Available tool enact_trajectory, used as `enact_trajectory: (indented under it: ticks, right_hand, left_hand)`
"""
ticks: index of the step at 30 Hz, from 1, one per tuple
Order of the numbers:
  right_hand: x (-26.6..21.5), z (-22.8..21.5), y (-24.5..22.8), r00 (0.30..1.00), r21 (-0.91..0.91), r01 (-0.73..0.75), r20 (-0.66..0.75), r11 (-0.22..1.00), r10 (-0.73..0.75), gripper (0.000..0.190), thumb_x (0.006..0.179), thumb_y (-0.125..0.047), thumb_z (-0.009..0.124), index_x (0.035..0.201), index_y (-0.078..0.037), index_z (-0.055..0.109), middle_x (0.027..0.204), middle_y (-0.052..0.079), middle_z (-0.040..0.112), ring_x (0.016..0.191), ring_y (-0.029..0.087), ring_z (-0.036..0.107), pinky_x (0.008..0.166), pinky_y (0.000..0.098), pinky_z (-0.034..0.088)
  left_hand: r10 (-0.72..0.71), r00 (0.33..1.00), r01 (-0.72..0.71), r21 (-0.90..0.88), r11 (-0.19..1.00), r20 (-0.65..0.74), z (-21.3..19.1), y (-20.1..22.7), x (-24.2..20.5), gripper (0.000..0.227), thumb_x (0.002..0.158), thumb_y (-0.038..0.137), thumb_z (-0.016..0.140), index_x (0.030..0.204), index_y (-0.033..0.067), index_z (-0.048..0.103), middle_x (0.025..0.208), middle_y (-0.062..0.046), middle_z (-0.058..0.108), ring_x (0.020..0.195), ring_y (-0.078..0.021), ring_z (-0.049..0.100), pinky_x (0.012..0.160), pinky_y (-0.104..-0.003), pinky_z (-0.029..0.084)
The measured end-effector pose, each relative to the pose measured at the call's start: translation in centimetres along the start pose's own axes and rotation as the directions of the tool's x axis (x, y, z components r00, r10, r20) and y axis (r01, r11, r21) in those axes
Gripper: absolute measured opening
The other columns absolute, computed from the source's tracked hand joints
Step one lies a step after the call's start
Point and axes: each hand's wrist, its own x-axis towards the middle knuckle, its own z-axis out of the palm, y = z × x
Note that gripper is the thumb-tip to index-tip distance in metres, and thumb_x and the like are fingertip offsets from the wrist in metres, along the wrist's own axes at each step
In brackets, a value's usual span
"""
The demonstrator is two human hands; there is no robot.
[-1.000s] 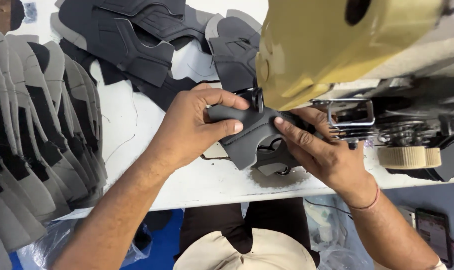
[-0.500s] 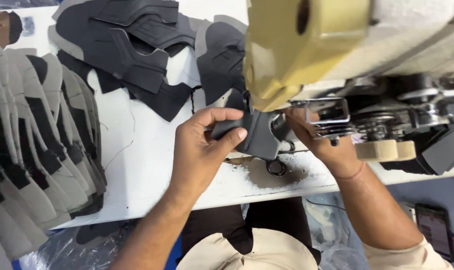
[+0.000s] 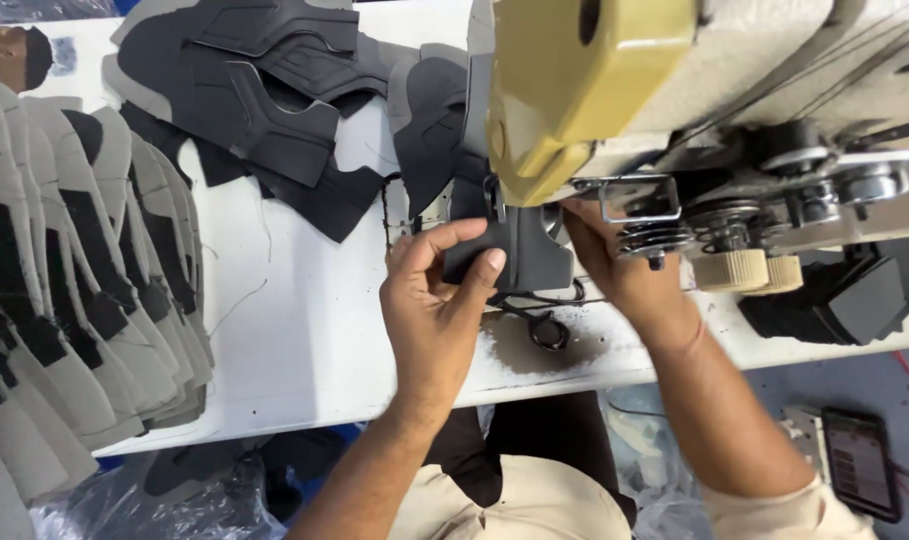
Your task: The person sews gray and black shoe parts using a sewing machine. They repeatedly pick up parts, guide them under the needle, and cut the thread with scissors before placing the finished pieces aside.
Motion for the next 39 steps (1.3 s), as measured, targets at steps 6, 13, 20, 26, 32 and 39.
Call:
enact_trajectory:
  ticks: [6, 13, 20, 26, 32, 39]
  right_hand:
    - [-2.3, -0.6, -6.6, 0.905, 0.485, -0.404, 0.089, 0.775, 0.416, 0.036, 0.101, -0.004, 0.07, 0.137, 0.001, 0.064, 0.108, 0.007, 0.071, 0.091, 0.015, 0.064, 0.081, 0.0268, 0.051]
    - [-2.8, 1.1, -6.9, 0.801, 0.716, -0.511, 0.194, 0.477, 0.567, 0.039, 0.099, -0.002, 0.068, 0.138, 0.004, 0.063, 0.108, 0.004, 0.072, 0.094, 0.006, 0.064, 0.081, 0.0178, 0.051]
    - [-1.1, 1.4, -5.9, 0.775, 0.748, -0.514, 0.197, 0.419, 0.6, 0.042, 0.097, -0.004, 0.07, 0.137, 0.004, 0.063, 0.11, 0.006, 0.073, 0.094, 0.008, 0.067, 0.084, 0.0219, 0.056]
    - [-0.5, 2.0, -3.7, 0.756, 0.722, -0.556, 0.233, 0.412, 0.612, 0.032, 0.1, -0.004, 0.071, 0.131, 0.003, 0.069, 0.105, 0.006, 0.072, 0.092, 0.01, 0.064, 0.083, 0.0255, 0.053]
    - [-0.5, 3.5, -1.6, 0.771, 0.814, -0.483, 0.223, 0.321, 0.597, 0.02, 0.103, -0.007, 0.065, 0.121, 0.001, 0.068, 0.112, 0.003, 0.074, 0.104, 0.01, 0.069, 0.097, 0.026, 0.057]
    - [-5.4, 0.5, -4.2, 0.835, 0.222, -0.549, 0.193, 0.806, 0.516, 0.028, 0.094, -0.014, 0.073, 0.119, -0.006, 0.064, 0.095, 0.011, 0.073, 0.089, 0.02, 0.069, 0.081, 0.0323, 0.055]
  left_hand:
    - [0.062, 0.982, -0.047, -0.083, 0.995, 0.176, -2.4, 0.8, 1.7, 0.045, 0.092, -0.001, 0.074, 0.134, -0.0009, 0.06, 0.136, -0.007, 0.047, 0.108, -0.014, 0.067, 0.084, -0.026, 0.065]
    - [-0.063, 0.938, 0.113, -0.128, 0.985, 0.342, -3.3, 0.5, 3.2, 0.057, 0.09, -0.003, 0.075, 0.143, -0.0015, 0.056, 0.15, -0.013, 0.053, 0.106, -0.014, 0.07, 0.081, -0.027, 0.065]
    - [-0.053, 0.949, 0.089, -0.104, 0.99, 0.311, -2.7, 0.6, 4.2, 0.061, 0.088, -0.005, 0.073, 0.147, -0.0016, 0.056, 0.145, -0.014, 0.063, 0.088, -0.0097, 0.067, 0.076, -0.023, 0.058]
    - [0.061, 0.966, -0.105, 0.168, 0.98, 0.251, -2.2, 0.3, 5.6, 0.061, 0.086, 0.001, 0.079, 0.143, 0.0044, 0.059, 0.136, -0.004, 0.068, 0.079, 0.0009, 0.059, 0.069, -0.015, 0.051]
    - [0.017, 0.987, -0.028, 0.063, 0.998, 0.16, -1.2, 0.0, 5.9, 0.059, 0.094, 0.005, 0.075, 0.15, 0.0078, 0.059, 0.113, -0.002, 0.071, 0.065, 0.0, 0.033, 0.056, -0.017, 0.032]
    - [0.324, 0.938, -0.344, 0.227, 0.911, 0.123, -5.5, -0.8, 4.5, 0.055, 0.099, 0.008, 0.071, 0.151, 0.008, 0.055, 0.143, -0.006, 0.063, 0.096, -0.0097, 0.053, 0.09, -0.026, 0.049]
